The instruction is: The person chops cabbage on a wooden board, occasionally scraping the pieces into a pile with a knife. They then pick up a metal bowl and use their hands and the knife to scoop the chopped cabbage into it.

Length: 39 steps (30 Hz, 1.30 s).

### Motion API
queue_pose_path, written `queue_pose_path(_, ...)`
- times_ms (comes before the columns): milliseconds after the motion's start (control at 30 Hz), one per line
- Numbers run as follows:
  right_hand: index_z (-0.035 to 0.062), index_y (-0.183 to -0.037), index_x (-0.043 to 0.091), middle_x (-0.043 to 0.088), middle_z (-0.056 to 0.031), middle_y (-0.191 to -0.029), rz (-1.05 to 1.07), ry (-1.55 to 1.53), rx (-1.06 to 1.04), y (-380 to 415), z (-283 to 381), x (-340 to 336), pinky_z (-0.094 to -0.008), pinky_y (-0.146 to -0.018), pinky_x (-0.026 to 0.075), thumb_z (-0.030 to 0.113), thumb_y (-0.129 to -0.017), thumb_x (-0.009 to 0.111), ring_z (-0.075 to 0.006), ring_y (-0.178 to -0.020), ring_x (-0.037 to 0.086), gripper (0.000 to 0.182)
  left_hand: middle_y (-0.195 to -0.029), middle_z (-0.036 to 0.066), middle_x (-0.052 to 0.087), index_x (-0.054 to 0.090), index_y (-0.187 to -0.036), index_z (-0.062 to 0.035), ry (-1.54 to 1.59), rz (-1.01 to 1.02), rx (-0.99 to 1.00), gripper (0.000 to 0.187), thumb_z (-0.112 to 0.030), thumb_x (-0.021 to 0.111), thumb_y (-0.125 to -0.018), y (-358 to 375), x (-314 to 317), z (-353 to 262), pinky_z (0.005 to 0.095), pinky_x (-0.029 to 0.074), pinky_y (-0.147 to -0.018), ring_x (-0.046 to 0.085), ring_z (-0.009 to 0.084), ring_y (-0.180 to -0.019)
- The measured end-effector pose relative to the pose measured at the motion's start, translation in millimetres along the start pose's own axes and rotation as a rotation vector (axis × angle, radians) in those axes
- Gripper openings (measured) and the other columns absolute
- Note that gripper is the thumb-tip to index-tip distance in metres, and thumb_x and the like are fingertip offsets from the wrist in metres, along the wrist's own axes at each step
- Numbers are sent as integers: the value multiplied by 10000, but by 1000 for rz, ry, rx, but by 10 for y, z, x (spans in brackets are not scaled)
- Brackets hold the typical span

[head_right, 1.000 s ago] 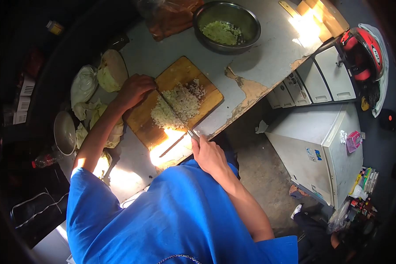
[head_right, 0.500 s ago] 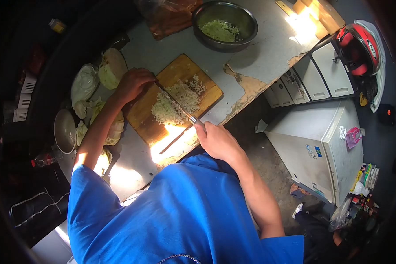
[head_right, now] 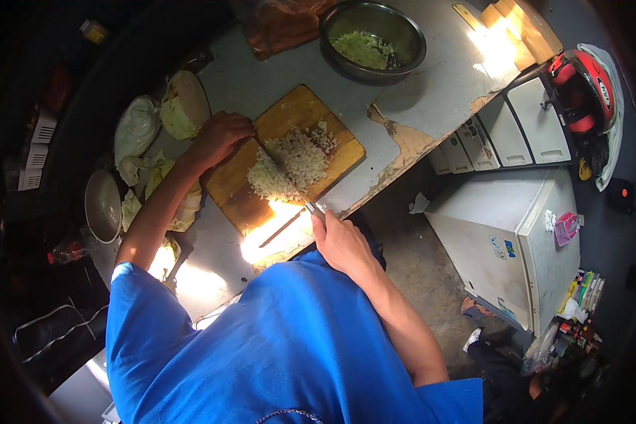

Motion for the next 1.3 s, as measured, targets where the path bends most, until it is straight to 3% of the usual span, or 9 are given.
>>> queue_pose_path(567, -44, -1066, 577, 687, -334, -915, -90, -57, -67, -105, -200, 87, -595, -855, 516, 416, -1070, 404, -530, -945, 652, 492, -1058, 27, 717, 742, -1011, -108, -58, 48, 37, 233, -44, 682, -795, -101, -73, -40, 373, 488, -885, 656, 215, -1069)
queue_pose_path(633, -50, -1043, 599, 679, -346, -956, 55, -110, -49, -90, -95, -65, -589, -878, 504, 441, -1067, 404, -534, -992, 634, 528, -1047, 28, 719, 744, -1010, -117, -56, 80, 33, 239, -40, 681, -792, -81, -96, -40, 371, 491, -869, 661, 222, -1049)
queue_pose_path(733, -48, -1031, 604, 673, -351, -979, 57, -60, -8, 42, 61, -300, -583, -868, 505, 451, -1064, 410, -534, -986, 632, 536, -978, 13, 717, 755, -957, -127, -6, -9, -19, 203, -67, 673, -782, -61, -253, -20, 374, 475, -865, 654, 204, -1011)
queue_pose_path(767, -31, -938, 587, 643, -329, -806, -77, -51, -91, 54, 74, -340, -581, -740, 478, 402, -1058, 464, -530, -851, 627, 466, -977, 20, 716, 753, -953, -128, -15, -6, -23, 204, -76, 680, -770, -18, -270, -39, 379, 478, -861, 657, 214, -1004)
queue_pose_path(867, -15, -1076, 625, 671, -347, -991, -27, 7, -68, 106, 92, -282, -596, -868, 499, 454, -1053, 428, -529, -980, 631, 509, -953, 37, 707, 748, -940, -132, 14, -34, -54, 232, -85, 700, -718, 115, -264, 9, 395, 489, -860, 659, 240, -995)
queue_pose_path(1067, -10, -993, 629, 668, -320, -929, -77, -107, -144, 140, 61, -221, -576, -788, 503, 448, -1056, 460, -528, -915, 630, 492, -956, 48, 676, 745, -969, -126, 38, -211, -58, 253, -79, 702, -724, 156, -626, -175, 423, 491, -860, 634, 259, -1002)
queue_pose_path(1200, 3, -990, 637, 682, -272, -862, -33, -145, -181, 106, 4, -396, -503, -753, 511, 472, -1059, 458, -480, -849, 659, 506, -994, 81, 671, 748, -975, -77, 207, -276, -281, 141, -85, 702, -842, 236, -768, -190, 421, 498, -886, 622, 297, -1036)
queue_pose_path(1233, 15, -958, 655, 673, -205, -776, -64, -148, -225, 65, -40, -443, -441, -720, 512, 506, -1067, 424, -381, -757, 673, 554, -1004, 91, 670, 752, -986, -79, 266, -305, -343, 142, -91, 702, -853, 289, -748, -181, 420, 498, -897, 619, 311, -1043)
queue_pose_path(1300, 26, -936, 665, 661, -173, -744, -36, -131, -229, 22, -128, -562, -421, -709, 511, 533, -1068, 395, -330, -728, 667, 590, -1022, 106, 669, 756, -1007, -86, 352, -350, -458, 146, -99, 698, -874, 417, -635, -198, 417, 501, -910, 615, 326, -1055)
Point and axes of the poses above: each hand's wrist, its own y-axis away from the middle knuckle, its own x-axis out of the palm, z = x × y, the point moved 9 cm from there along -y, towards the middle knuckle
